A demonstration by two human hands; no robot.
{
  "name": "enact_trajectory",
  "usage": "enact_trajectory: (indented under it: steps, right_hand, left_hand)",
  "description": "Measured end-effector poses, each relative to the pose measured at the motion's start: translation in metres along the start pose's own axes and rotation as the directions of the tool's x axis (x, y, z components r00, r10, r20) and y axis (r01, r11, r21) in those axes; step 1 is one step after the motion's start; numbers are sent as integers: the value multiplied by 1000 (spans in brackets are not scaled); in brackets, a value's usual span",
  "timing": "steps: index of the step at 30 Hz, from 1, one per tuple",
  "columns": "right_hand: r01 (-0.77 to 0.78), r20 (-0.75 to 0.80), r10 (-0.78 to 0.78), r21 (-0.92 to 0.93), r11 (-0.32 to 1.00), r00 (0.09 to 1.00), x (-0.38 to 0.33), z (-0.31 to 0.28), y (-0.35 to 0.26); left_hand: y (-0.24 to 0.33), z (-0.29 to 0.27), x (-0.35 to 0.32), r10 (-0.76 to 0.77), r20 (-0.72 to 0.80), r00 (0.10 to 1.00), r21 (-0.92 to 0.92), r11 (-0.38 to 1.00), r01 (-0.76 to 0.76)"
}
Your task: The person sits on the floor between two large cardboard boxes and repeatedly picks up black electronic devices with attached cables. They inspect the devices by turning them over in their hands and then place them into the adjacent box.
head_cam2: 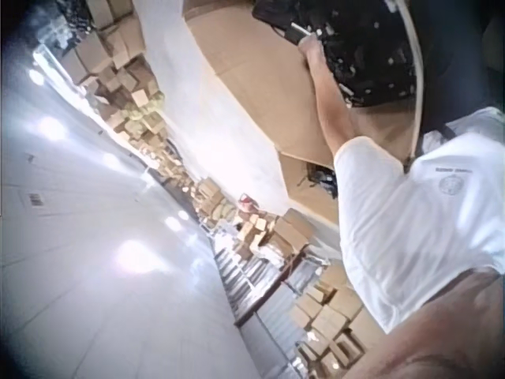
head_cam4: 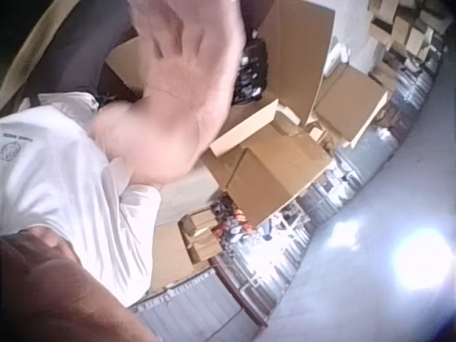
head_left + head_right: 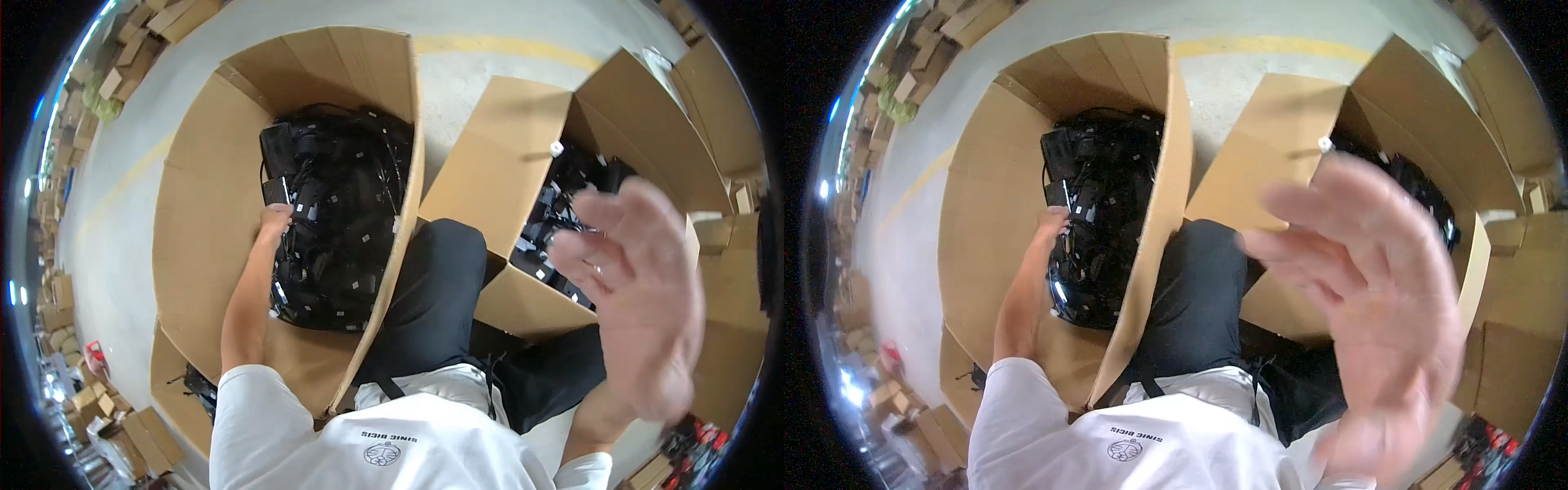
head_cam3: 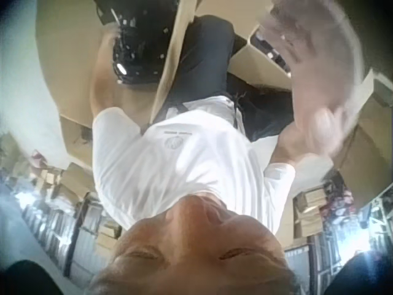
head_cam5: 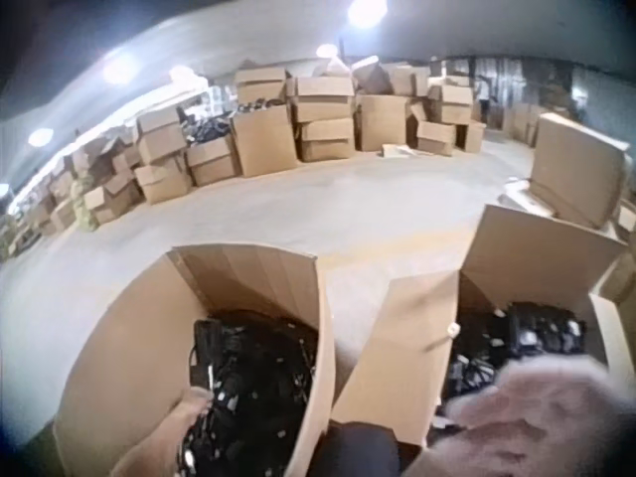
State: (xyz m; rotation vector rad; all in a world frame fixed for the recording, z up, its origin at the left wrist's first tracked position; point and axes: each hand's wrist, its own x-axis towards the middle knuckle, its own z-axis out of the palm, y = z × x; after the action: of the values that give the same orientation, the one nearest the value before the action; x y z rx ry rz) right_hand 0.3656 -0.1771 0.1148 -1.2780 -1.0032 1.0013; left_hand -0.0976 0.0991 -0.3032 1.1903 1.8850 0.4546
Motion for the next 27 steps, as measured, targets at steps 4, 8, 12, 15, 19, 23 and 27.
enact_trajectory:
  steps: [4, 8, 12, 15, 19, 23, 27]
  right_hand:
    - [-162, -13, 166, 135, 978, 986, -18, -43, 79]
    - [-261, -177, 309, 249, 933, 934, -50, -79, 132]
    - [-263, -288, 367, 344, 902, 884, -78, -91, 154]
    - [-275, -260, 386, 376, 885, 885, -81, -87, 161]
    - [-298, -267, 396, 342, 891, 879, -84, -77, 162]
    - [-336, -216, 415, 325, 884, 884, -91, -84, 173]
    - [-355, -204, 445, 364, 861, 872, -95, -73, 176]
  left_hand:
    - [-16, 34, -20, 310, -171, 935, 389, 893, -225]
    - [8, 58, -37, 472, -40, 881, 333, 837, -434]
    - [29, 95, -58, 265, 473, 840, 257, 871, -420]
    - [5, 123, -56, 240, 492, 837, 426, 772, -472]
    - [2, 146, -59, 236, 356, 904, 316, 880, -354]
    - [16, 157, -60, 451, 57, 891, 232, 862, -451]
    - [50, 164, -69, 249, 369, 895, 324, 868, -375]
